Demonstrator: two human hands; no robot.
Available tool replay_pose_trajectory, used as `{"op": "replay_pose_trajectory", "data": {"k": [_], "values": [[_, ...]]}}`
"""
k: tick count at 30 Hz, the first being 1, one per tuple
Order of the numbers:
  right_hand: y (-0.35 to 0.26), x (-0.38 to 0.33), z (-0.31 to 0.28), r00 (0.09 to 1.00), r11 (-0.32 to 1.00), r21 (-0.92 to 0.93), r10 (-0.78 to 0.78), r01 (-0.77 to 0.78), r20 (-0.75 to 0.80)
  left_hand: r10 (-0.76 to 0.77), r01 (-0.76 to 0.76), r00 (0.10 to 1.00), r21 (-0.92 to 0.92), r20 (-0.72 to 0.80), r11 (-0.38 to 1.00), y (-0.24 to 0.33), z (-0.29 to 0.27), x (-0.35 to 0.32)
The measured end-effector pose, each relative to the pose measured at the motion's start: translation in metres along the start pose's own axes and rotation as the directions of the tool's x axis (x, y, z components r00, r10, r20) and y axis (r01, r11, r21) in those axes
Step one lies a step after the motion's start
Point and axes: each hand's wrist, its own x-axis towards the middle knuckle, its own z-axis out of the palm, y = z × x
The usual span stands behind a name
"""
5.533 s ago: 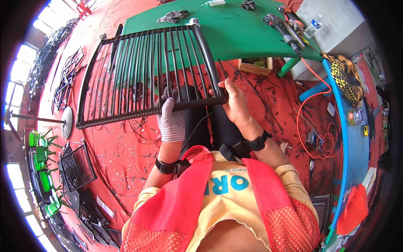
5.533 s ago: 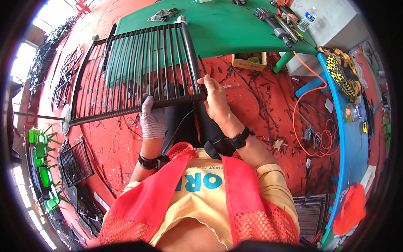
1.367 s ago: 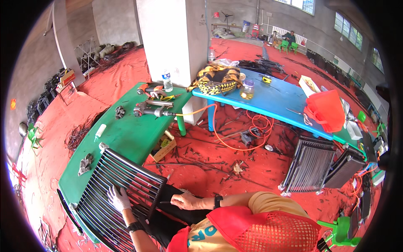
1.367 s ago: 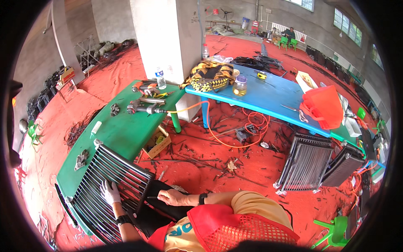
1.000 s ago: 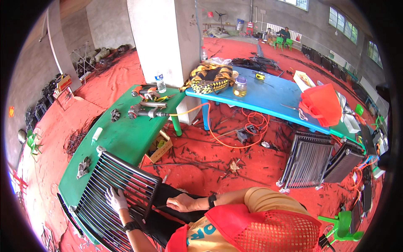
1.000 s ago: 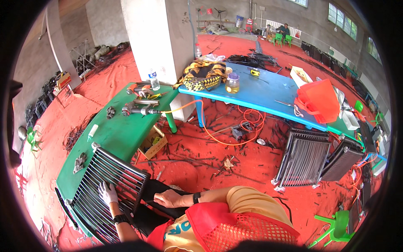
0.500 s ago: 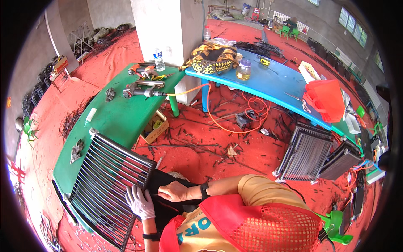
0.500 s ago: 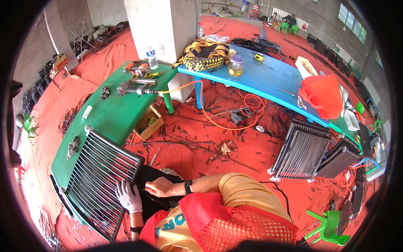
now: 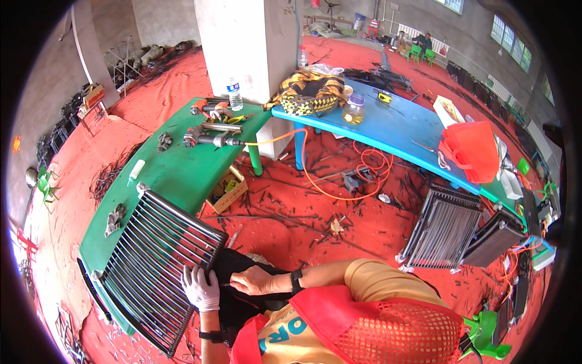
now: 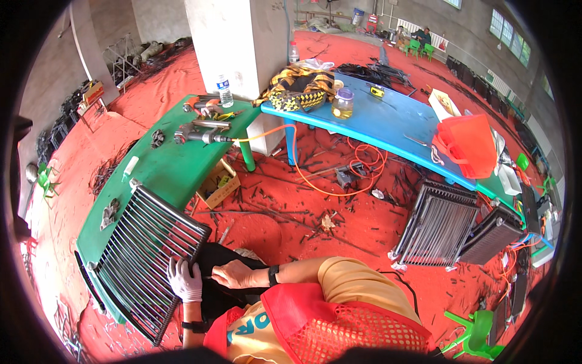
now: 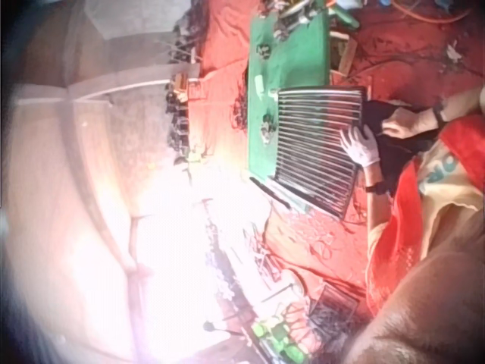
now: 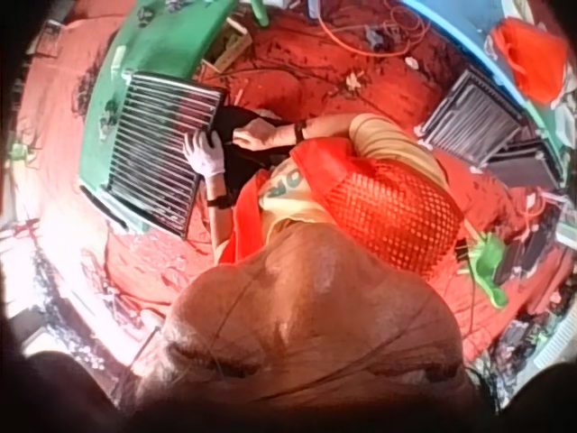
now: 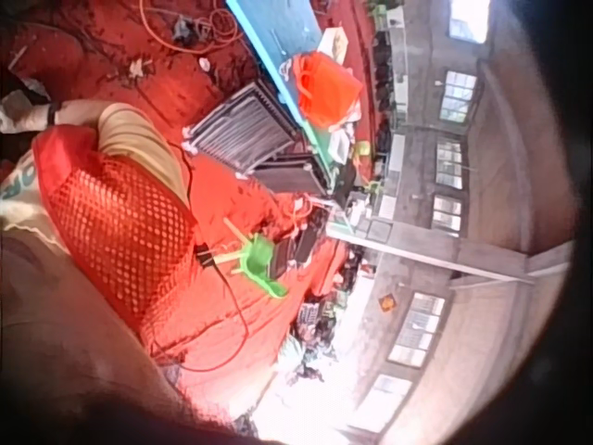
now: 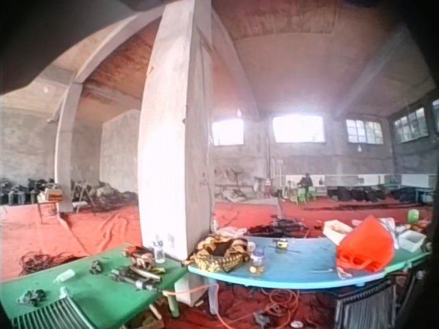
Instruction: The person sits on the floor and weaves black cord through the slats of a metal chair frame. They repeatedly pull the cord through the gaps, tighten it, and adjust the frame orientation to continue the weaving process.
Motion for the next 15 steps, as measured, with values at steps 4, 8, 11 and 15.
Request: {"op": "replay_pose_trajectory", "data": {"k": [4, 8, 11, 15], "values": [[0.0008, -0.001, 0.0012, 1.0, 1.0, -0.007, 0.015, -0.015, 0.009, 0.007, -0.007, 1.0, 0.006, -0.002, 1.0, 0.0005, -0.0004, -0.0015], [0.0015, -0.0001, 0.0021, 1.0, 1.0, -0.007, 0.006, -0.006, -0.007, 0.001, -0.001, 1.0, 0.012, -0.002, 1.0, 0.0, -0.001, -0.0025], [0.0019, -0.0001, 0.0016, 1.0, 1.0, -0.024, 0.005, -0.005, -0.003, -0.002, 0.002, 1.0, 0.01, -0.001, 1.0, -0.0003, -0.0003, -0.0033], [0.0006, -0.0003, 0.0005, 1.0, 1.0, -0.018, 0.008, -0.008, -0.004, -0.02, 0.02, 1.0, 0.019, 0.018, 1.0, -0.0004, -0.0006, -0.0039]]}}
